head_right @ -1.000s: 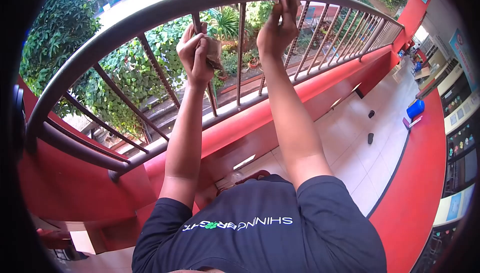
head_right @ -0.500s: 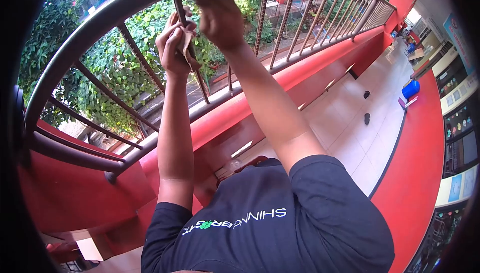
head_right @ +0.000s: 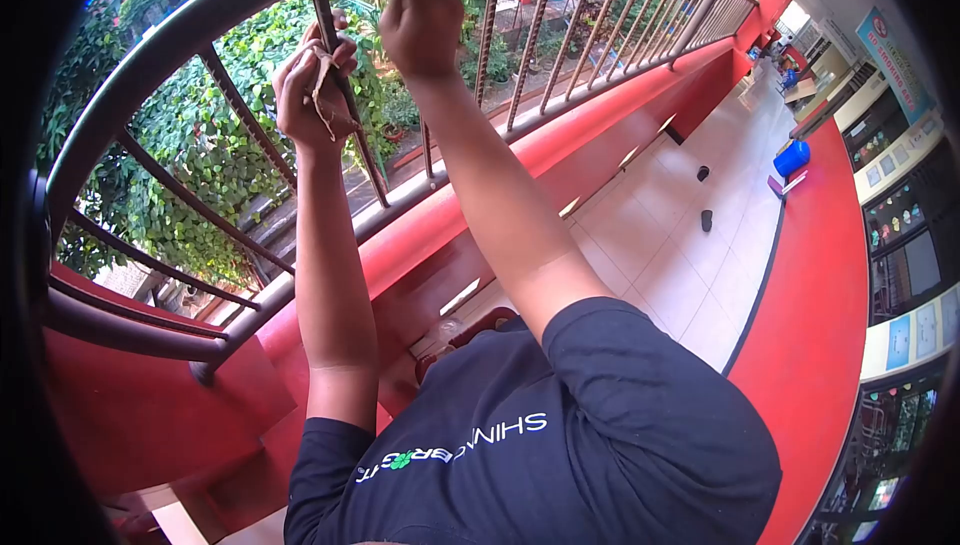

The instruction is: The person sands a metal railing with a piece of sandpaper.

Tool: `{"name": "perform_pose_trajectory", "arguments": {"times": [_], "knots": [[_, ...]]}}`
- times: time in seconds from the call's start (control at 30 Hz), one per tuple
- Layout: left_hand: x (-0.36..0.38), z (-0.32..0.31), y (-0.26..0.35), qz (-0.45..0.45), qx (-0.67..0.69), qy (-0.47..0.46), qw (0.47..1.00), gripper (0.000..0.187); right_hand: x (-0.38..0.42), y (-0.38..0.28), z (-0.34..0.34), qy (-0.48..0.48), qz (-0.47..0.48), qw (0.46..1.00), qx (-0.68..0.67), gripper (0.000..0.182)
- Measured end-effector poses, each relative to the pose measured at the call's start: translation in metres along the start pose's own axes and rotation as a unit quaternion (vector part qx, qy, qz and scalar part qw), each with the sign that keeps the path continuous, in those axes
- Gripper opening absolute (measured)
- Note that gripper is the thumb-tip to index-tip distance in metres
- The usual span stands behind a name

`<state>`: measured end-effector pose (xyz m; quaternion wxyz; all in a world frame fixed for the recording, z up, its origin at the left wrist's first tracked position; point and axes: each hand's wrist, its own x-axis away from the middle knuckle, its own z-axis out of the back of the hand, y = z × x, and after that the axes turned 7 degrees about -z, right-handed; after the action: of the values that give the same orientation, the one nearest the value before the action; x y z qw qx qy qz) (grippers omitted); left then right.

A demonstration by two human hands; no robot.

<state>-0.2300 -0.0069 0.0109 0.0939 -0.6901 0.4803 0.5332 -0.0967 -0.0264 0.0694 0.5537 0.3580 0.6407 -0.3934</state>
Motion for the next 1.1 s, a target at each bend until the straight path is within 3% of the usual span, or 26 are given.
{"name": "perform_pose_trajectory", "arguments": {"times": [0.03, 0.1, 0.17, 0.2, 0.23, 0.27, 0.3, 0.33, 0.43, 0.47, 0.5, 0.57, 0.6, 0.67, 0.7, 0.73, 0.77, 0.8, 0.83, 0.87, 0.9, 0.97, 1.0, 1.03, 1.07, 1.1], "knots": [[-0.002, 0.003, -0.001, 0.002, -0.004, -0.007, 1.0, 0.058, -0.001, 0.0, -0.001, 0.094, -0.106, 0.99, 0.016, 0.052], [-0.002, 0.004, -0.002, 0.002, -0.007, -0.002, 1.0, 0.058, 0.002, 0.0, -0.005, 0.129, -0.13, 0.983, 0.011, 0.052], [-0.002, 0.003, -0.004, -0.018, -0.035, 0.006, 0.999, 0.061, 0.01, -0.001, 0.005, -0.087, 0.073, 0.993, -0.037, 0.046], [-0.002, 0.002, -0.003, -0.018, -0.035, 0.007, 0.999, 0.061, -0.015, 0.016, 0.001, 0.006, 0.362, 0.926, 0.111, 0.043], [-0.003, 0.002, -0.003, -0.022, -0.03, -0.002, 0.999, 0.062, -0.008, 0.018, 0.0, 0.006, 0.362, 0.926, 0.111, 0.043], [-0.002, 0.002, -0.002, -0.024, -0.026, -0.012, 0.999, 0.063, 0.004, 0.017, 0.0, 0.056, 0.12, 0.99, 0.047, 0.043], [-0.001, 0.002, -0.005, -0.022, -0.027, -0.011, 0.999, 0.063, 0.007, 0.005, 0.001, 0.102, -0.13, 0.986, -0.022, 0.043], [0.0, 0.003, -0.007, -0.02, -0.024, 0.009, 0.999, 0.063, 0.005, -0.002, -0.004, 0.128, -0.124, 0.984, -0.02, 0.04], [-0.001, -0.003, -0.003, -0.028, -0.025, 0.024, 0.999, 0.063, 0.016, 0.0, 0.008, -0.108, 0.116, 0.987, -0.032, 0.048], [-0.002, -0.005, 0.0, -0.015, -0.021, 0.016, 1.0, 0.063, 0.017, 0.004, 0.012, -0.103, 0.1, 0.99, 0.0, 0.052], [-0.002, -0.005, 0.003, -0.003, -0.017, 0.009, 1.0, 0.062, 0.019, 0.015, 0.005, 0.005, 0.024, 1.0, -0.012, 0.049], [0.002, 0.016, -0.032, -0.13, -0.238, -0.008, 0.962, 0.056, 0.006, 0.016, -0.001, 0.157, -0.159, 0.975, 0.002, 0.047], [0.002, 0.018, -0.035, -0.149, -0.278, -0.001, 0.949, 0.052, 0.007, 0.009, -0.002, 0.12, -0.124, 0.985, 0.023, 0.044], [0.004, 0.018, -0.043, -0.177, -0.295, 0.027, 0.939, 0.043, 0.014, 0.001, 0.008, -0.05, 0.086, 0.995, 0.013, 0.044], [0.0, 0.034, -0.035, 0.035, 0.008, 0.08, 0.996, 0.041, 0.016, -0.002, 0.016, -0.163, 0.152, 0.975, 0.011, 0.045], [-0.002, 0.021, -0.023, 0.028, -0.005, 0.058, 0.998, 0.039, 0.012, 0.001, 0.018, -0.165, 0.163, 0.973, 0.016, 0.047], [-0.004, 0.008, -0.011, 0.017, -0.017, 0.038, 0.999, 0.037, 0.016, 0.018, 0.012, -0.064, 0.129, 0.989, 0.038, 0.048], [-0.004, 0.012, -0.018, 0.017, -0.017, 0.037, 0.999, 0.037, 0.014, 0.018, 0.01, 0.028, 0.017, 0.999, 0.012, 0.049], [-0.004, 0.019, -0.03, -0.086, -0.192, -0.012, 0.977, 0.035, 0.011, 0.019, 0.006, 0.118, -0.094, 0.988, -0.017, 0.05], [-0.005, 0.028, -0.042, -0.186, -0.36, -0.058, 0.912, 0.033, 0.011, 0.021, 0.001, 0.131, -0.106, 0.986, 0.004, 0.05], [0.0, 0.021, -0.042, -0.204, -0.33, -0.019, 0.922, 0.03, 0.013, 0.015, 0.002, 0.131, -0.103, 0.986, 0.001, 0.05], [-0.002, 0.014, -0.036, -0.346, -0.351, -0.029, 0.87, 0.03, 0.018, 0.0, 0.011, -0.076, 0.109, 0.991, 0.018, 0.048], [-0.003, 0.015, -0.035, -0.348, -0.351, -0.027, 0.869, 0.03, 0.012, 0.002, 0.012, -0.053, 0.14, 0.988, -0.028, 0.047], [-0.004, 0.015, -0.034, -0.274, -0.342, -0.036, 0.898, 0.03, 0.013, 0.011, 0.011, -0.048, 0.031, 0.998, 0.001, 0.045], [-0.003, 0.015, -0.032, -0.198, -0.331, -0.045, 0.922, 0.031, 0.006, 0.018, 0.003, 0.051, -0.034, 0.998, 0.03, 0.044], [-0.004, 0.012, -0.025, -0.199, -0.331, -0.043, 0.921, 0.031, -0.002, 0.016, -0.002, 0.149, -0.099, 0.982, 0.057, 0.044]]}}
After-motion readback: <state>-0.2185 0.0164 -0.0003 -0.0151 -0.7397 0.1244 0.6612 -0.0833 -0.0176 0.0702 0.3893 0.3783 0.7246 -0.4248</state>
